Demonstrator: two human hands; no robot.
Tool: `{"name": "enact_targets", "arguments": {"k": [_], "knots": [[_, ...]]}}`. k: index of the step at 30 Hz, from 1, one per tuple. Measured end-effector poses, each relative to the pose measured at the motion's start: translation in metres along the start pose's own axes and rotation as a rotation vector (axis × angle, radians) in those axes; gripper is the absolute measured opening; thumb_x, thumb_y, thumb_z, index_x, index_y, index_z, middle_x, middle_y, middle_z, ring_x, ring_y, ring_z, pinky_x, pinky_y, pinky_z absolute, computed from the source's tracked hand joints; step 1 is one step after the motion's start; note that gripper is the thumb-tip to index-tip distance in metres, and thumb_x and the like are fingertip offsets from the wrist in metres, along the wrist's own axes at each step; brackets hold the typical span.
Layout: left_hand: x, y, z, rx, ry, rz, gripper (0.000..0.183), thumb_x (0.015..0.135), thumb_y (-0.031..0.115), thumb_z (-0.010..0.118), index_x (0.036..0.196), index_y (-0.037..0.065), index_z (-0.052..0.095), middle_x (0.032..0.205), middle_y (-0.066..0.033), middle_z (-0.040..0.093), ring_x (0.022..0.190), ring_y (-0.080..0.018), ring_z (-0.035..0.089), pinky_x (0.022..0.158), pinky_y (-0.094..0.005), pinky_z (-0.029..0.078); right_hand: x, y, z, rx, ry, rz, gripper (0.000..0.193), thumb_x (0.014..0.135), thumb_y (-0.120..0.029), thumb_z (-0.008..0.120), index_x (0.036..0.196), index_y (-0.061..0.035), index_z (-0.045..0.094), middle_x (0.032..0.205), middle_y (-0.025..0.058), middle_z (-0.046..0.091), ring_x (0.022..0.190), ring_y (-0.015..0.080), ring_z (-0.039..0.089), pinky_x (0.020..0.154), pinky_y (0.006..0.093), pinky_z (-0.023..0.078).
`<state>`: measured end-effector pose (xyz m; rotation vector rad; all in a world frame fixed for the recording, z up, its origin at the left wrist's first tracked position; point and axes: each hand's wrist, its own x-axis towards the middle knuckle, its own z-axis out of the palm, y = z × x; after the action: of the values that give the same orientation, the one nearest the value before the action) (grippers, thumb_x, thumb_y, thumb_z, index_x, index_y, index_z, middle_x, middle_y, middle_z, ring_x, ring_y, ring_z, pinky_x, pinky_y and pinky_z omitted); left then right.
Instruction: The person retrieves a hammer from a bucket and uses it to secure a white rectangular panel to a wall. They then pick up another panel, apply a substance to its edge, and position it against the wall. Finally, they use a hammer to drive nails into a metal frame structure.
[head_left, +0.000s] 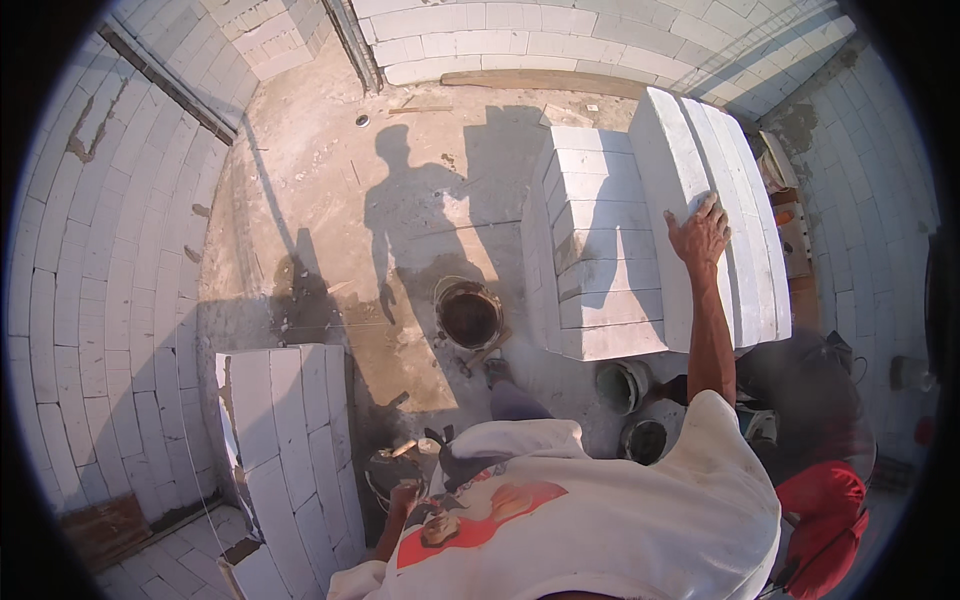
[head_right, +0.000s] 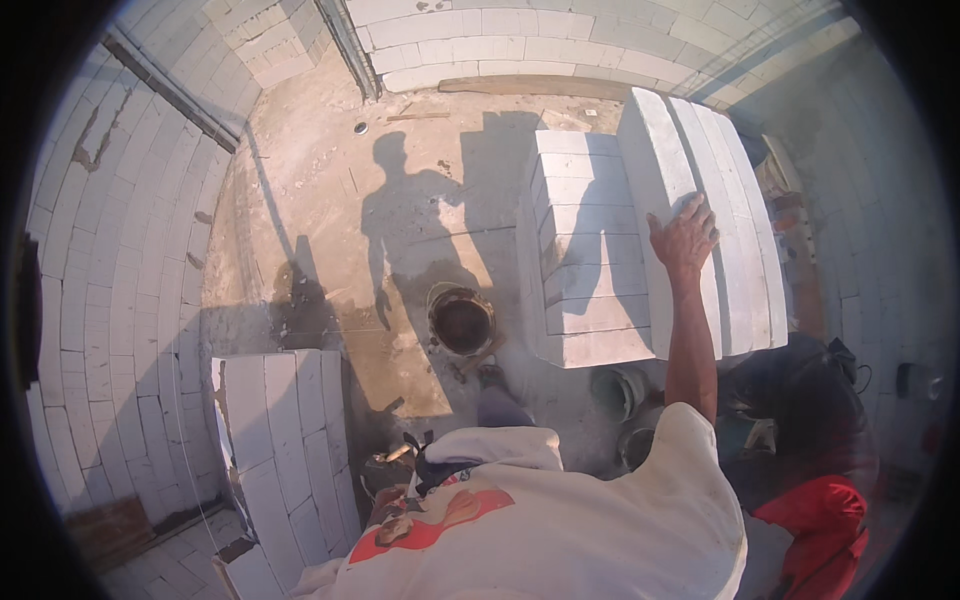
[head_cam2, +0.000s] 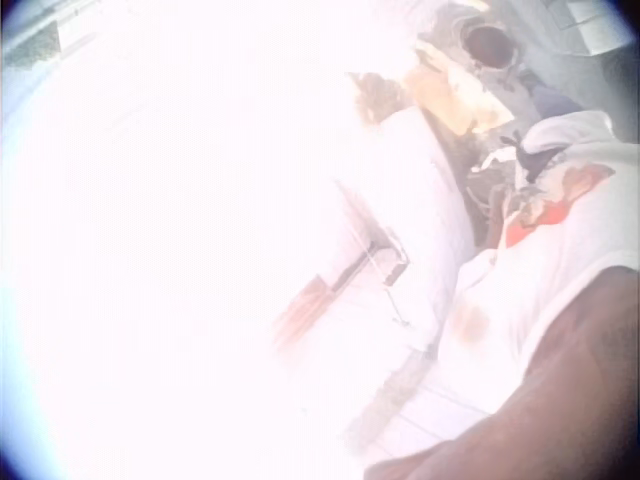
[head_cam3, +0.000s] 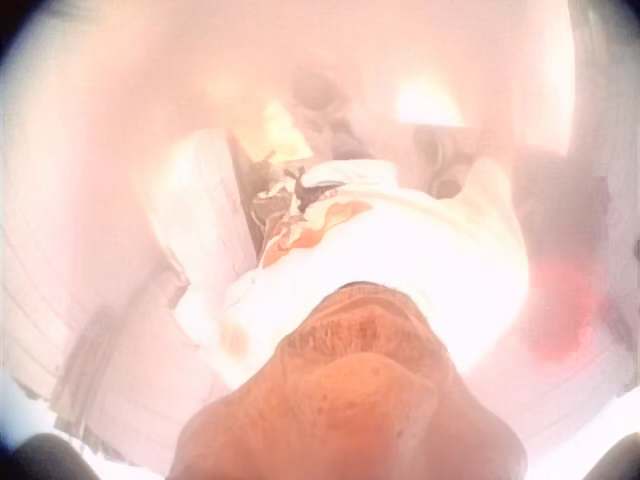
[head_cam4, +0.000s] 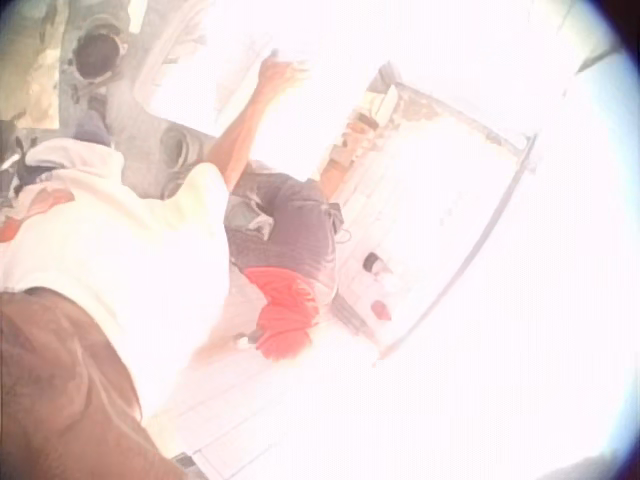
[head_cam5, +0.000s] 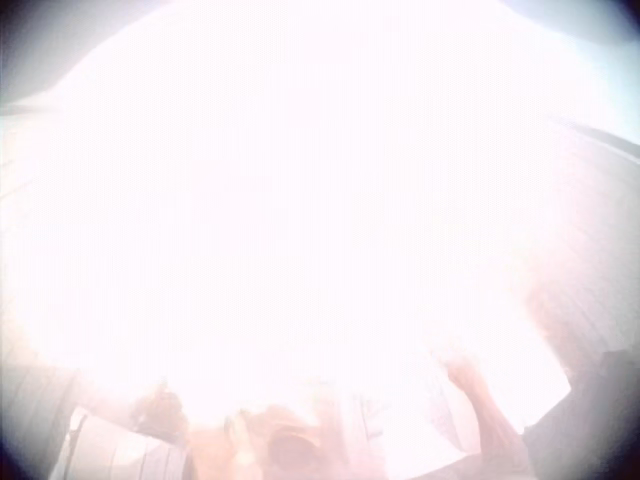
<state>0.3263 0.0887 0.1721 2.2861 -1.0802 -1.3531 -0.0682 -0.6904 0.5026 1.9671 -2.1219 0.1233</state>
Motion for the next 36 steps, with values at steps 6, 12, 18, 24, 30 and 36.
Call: {"name": "enact_targets", "arguments": {"k": [6, 12, 18, 24, 30, 36], "knots": [[0.034, 0.056, 0.021, -0.784, 0.3, -0.514, 0.032, 0.087, 0.022, 0.065, 0.106, -0.002, 0.072, 0.082, -0.0061, 0.067, 0.077, -0.0154, 0.061, 0.071, -0.0339, 0.049, 0.041, -0.038, -0.048, 0.252, -0.388, 0.075, 0.107, 0.073, -0.052, 0.087, 0.137, 0.0218, 0.044, 0.123, 0.0316, 0.065, 0.11, 0.0415, 0.068, 0.097, 0.0432, 0.056], [0.043, 0.096, 0.013, -0.374, 0.469, -0.316, 0.033, 0.087, 0.027, 0.069, 0.106, 0.001, 0.073, 0.11, -0.0223, 0.073, 0.105, -0.0367, 0.07, 0.087, -0.0457, 0.054, 0.066, 0.005, 0.004, 0.371, -0.269, -0.104, 0.041, 0.069, -0.024, 0.078, 0.095, 0.0074, 0.073, 0.082, 0.016, 0.072, 0.076, 0.0326, 0.067, 0.077, 0.0437, 0.053], [-0.005, 0.037, 0.082, 0.176, 0.24, -0.364, 0.024, 0.091, 0.023, 0.061, 0.099, 0.006, 0.076, 0.098, -0.0209, 0.073, 0.094, -0.0391, 0.072, 0.085, -0.0492, 0.057, 0.002, -0.054, -0.059, 0.557, -0.525, -0.287, 0.075, 0.063, -0.015, 0.081, 0.126, 0.0165, 0.056, 0.114, 0.0249, 0.068, 0.104, 0.0383, 0.065, 0.095, 0.0467, 0.05], [-0.014, 0.018, 0.092, 0.295, 0.201, -0.3, 0.026, 0.091, 0.023, 0.058, 0.099, 0.006, 0.076, 0.099, -0.0186, 0.074, 0.095, -0.0392, 0.072, 0.085, -0.0516, 0.057, -0.111, -0.194, -0.147, 0.526, -0.637, -0.541, 0.105, 0.058, -0.007, 0.083, 0.149, 0.0166, 0.036, 0.142, 0.0313, 0.053, 0.13, 0.0415, 0.055, 0.116, 0.0398, 0.038], [0.002, 0.022, 0.087, -0.4, 0.53, -0.678, 0.035, 0.092, 0.029, 0.053, 0.098, 0.003, 0.076, 0.109, -0.0241, 0.071, 0.106, -0.0445, 0.067, 0.093, -0.0531, 0.054, -0.211, -0.35, -0.224, 0.558, -0.814, -0.955, 0.097, 0.058, -0.005, 0.081, 0.146, 0.0094, 0.042, 0.13, 0.0238, 0.063, 0.123, 0.0367, 0.06, 0.111, 0.04, 0.043], [0.014, -0.001, 0.146, -0.768, 0.593, -0.884, 0.038, 0.089, 0.03, 0.056, 0.102, 0.002, 0.077, 0.118, -0.0256, 0.07, 0.11, -0.0414, 0.068, 0.095, -0.0492, 0.054, -0.279, -0.485, -0.351, 0.507, -0.627, -1.442, 0.092, 0.056, -0.001, 0.079, 0.143, 0.0042, 0.048, 0.125, 0.0147, 0.062, 0.115, 0.03, 0.06, 0.106, 0.0398, 0.046]]}}
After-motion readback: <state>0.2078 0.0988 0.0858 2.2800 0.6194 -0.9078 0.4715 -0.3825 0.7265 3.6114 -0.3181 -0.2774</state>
